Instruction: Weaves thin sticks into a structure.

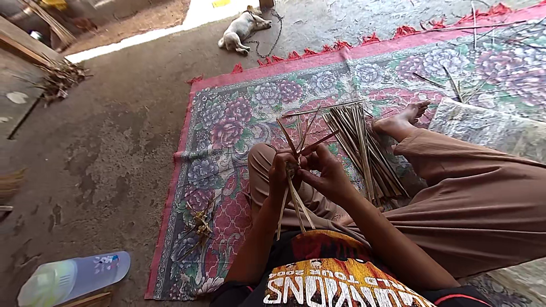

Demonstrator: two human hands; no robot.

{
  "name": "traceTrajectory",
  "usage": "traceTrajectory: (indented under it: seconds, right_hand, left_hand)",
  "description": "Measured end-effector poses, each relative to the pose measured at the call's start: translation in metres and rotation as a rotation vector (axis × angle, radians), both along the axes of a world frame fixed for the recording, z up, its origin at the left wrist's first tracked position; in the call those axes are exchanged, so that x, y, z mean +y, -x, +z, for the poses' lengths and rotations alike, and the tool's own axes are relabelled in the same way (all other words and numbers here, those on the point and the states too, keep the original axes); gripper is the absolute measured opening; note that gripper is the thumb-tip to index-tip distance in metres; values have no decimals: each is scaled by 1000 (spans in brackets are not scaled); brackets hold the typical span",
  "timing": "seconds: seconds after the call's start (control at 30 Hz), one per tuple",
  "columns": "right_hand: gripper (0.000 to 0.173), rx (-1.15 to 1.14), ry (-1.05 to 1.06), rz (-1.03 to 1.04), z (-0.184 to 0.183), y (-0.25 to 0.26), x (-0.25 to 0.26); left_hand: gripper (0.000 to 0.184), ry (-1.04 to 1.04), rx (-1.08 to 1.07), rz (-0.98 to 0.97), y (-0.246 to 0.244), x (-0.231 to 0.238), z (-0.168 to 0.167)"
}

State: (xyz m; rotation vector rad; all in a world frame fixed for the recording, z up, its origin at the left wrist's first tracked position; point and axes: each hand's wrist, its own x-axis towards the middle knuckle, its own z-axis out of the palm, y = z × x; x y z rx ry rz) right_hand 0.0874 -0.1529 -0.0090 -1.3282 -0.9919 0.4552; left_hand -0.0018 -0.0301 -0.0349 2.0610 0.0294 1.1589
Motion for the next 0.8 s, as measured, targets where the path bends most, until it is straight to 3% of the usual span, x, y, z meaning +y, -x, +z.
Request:
traceTrajectory:
  seconds: [0.17, 0.37, 0.53, 0.8]
  right_hand:
    - [41, -49, 12, -52, 3, 3, 2]
    - [43, 207, -45, 96, 6, -3, -5]
    - [40, -83, -21, -51, 4, -3, -3]
    - [41, -137, -73, -106, 1, 1, 1]
  left_hand:
    - [21, 82, 25, -76, 1, -1, 0]
    - [19, 91, -30, -122, -2, -3, -1]
    - [12, 54, 9, -55, 1, -2, 6]
    - [9, 24, 41, -16, -1, 1, 8]
